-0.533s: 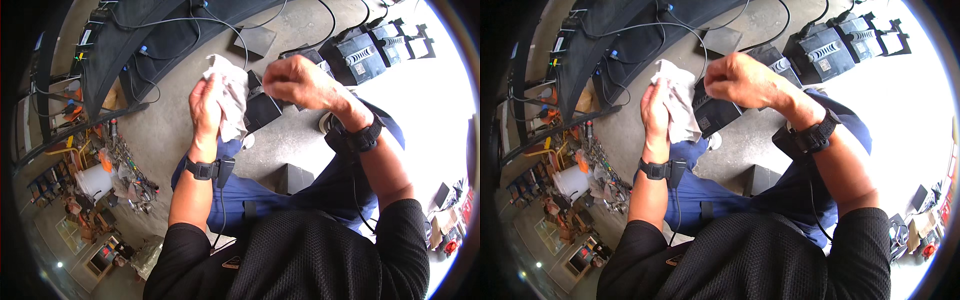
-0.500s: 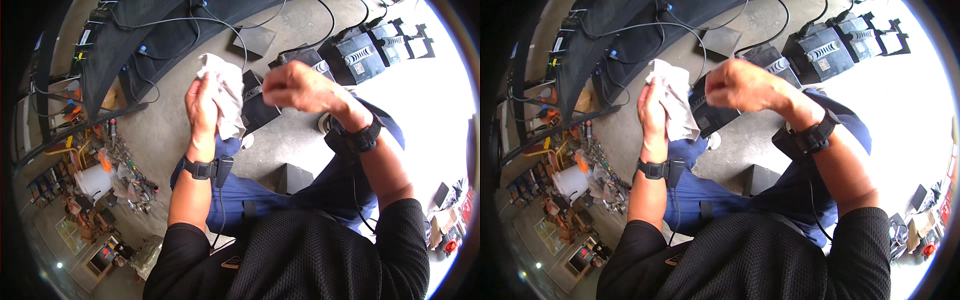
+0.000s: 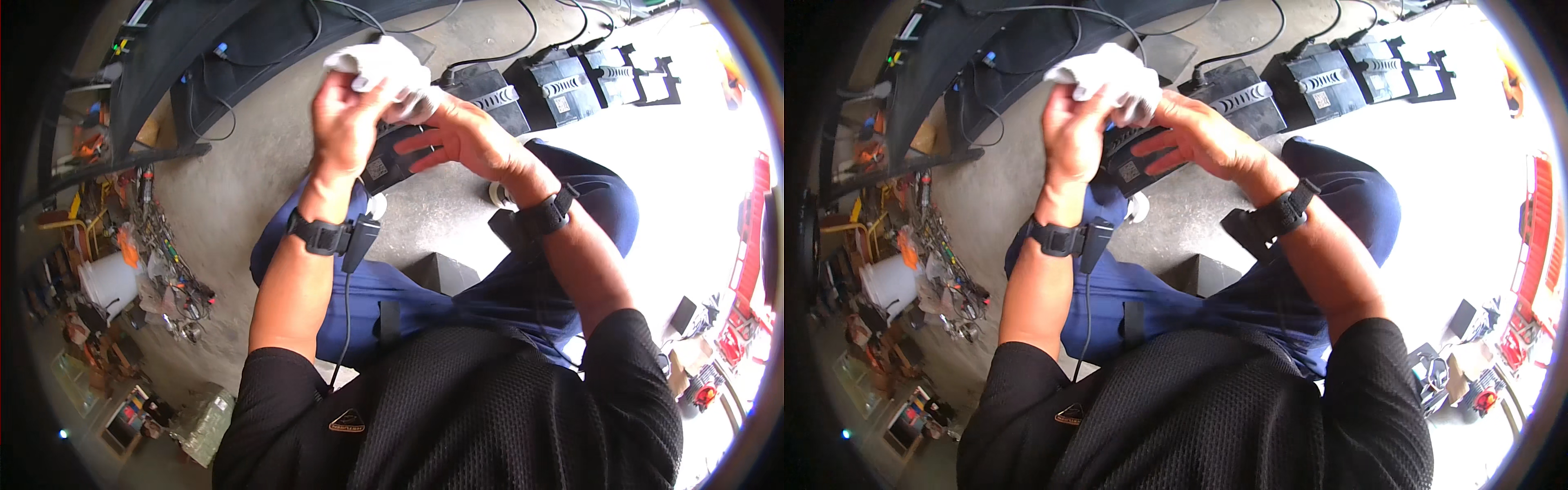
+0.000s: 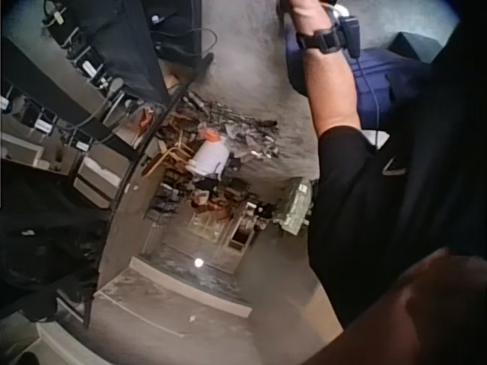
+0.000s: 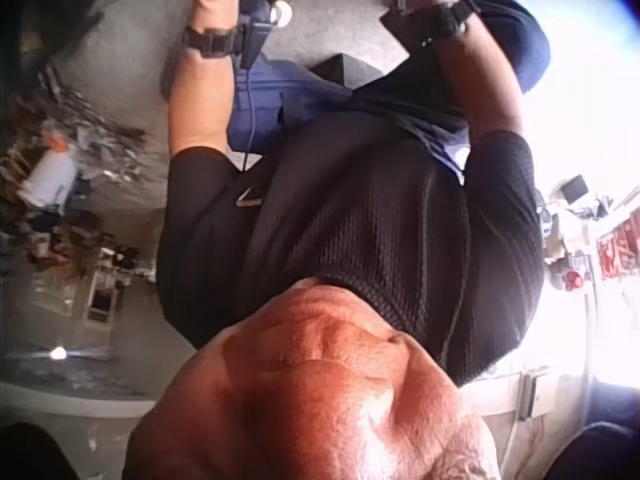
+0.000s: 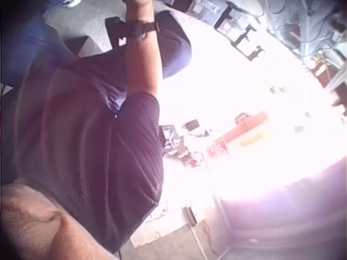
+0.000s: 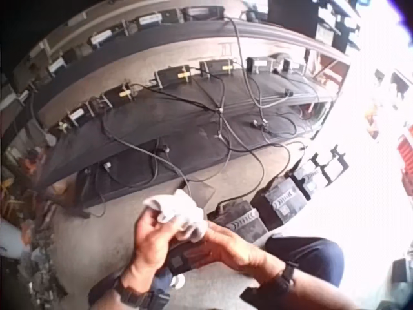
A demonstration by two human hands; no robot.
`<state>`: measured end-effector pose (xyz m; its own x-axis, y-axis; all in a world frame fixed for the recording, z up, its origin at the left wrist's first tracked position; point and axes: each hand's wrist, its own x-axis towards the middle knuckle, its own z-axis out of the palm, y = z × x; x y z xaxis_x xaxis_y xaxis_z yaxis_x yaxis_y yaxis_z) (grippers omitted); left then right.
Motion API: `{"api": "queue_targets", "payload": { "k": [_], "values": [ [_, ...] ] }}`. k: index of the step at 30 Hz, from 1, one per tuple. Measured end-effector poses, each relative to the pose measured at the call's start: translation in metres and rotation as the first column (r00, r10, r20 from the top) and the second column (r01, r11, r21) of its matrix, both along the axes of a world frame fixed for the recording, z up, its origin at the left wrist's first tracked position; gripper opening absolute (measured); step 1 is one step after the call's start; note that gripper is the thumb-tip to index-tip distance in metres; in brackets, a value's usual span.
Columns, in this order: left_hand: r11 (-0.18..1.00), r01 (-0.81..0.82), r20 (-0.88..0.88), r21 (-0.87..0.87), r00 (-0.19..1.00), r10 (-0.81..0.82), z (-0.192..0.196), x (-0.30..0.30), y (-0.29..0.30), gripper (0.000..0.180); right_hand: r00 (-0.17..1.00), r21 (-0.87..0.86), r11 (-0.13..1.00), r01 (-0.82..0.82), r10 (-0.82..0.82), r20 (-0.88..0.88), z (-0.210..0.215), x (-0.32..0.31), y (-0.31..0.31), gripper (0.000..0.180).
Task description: Wiping and cleaning several battery units or UPS devices in a workshop.
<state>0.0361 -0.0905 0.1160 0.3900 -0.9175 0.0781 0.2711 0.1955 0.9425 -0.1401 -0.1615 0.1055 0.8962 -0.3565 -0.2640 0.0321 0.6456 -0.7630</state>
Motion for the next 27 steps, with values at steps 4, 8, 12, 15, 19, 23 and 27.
{"api": "queue_targets", "payload": {
  "k": [4, 8, 12, 15, 19, 23, 27],
  "values": [
    [0.986, 0.127, 0.514, 0.103, 0.842, -0.162, 0.009, -0.007, 0.007, 0.029, 0.95, 0.286, 0.94, 0.184, -0.245, 0.194, -0.006, 0.014, 0.011, 0.047],
    [0.957, 0.287, 0.789, 0.041, 0.579, -0.207, 0.029, 0.003, 0.008, 0.033, 0.926, -0.339, 0.863, 0.373, -0.369, 0.081, -0.002, -0.008, -0.008, 0.036],
    [0.994, 0.107, 0.707, 0.035, 0.7, -0.101, 0.03, 0.024, -0.005, 0.033, 0.802, -0.637, 0.766, 0.092, -0.436, -0.409, -0.001, -0.054, -0.048, 0.041],
    [0.999, -0.042, 0.643, -0.002, 0.765, 0.034, 0.022, 0.043, -0.011, 0.036, 0.604, -0.669, 0.706, -0.232, -0.435, -0.668, -0.04, -0.095, -0.051, 0.03],
    [0.997, -0.052, 0.626, 0.065, 0.78, 0.0, 0.031, 0.041, -0.011, 0.038, 0.427, -0.627, 0.4, -0.669, -0.484, -0.764, -0.094, -0.127, -0.036, 0.022],
    [0.993, -0.035, 0.629, 0.116, 0.776, -0.047, 0.036, 0.035, -0.015, 0.038, 0.42, -0.86, 0.33, -0.39, -0.767, -0.485, -0.122, -0.142, -0.045, 0.047],
    [0.988, -0.003, 0.583, 0.157, 0.807, -0.09, 0.028, 0.03, -0.023, 0.036, 0.382, -0.856, 0.396, -0.333, -0.773, -0.507, -0.13, -0.132, -0.073, 0.032]
  ]
}}
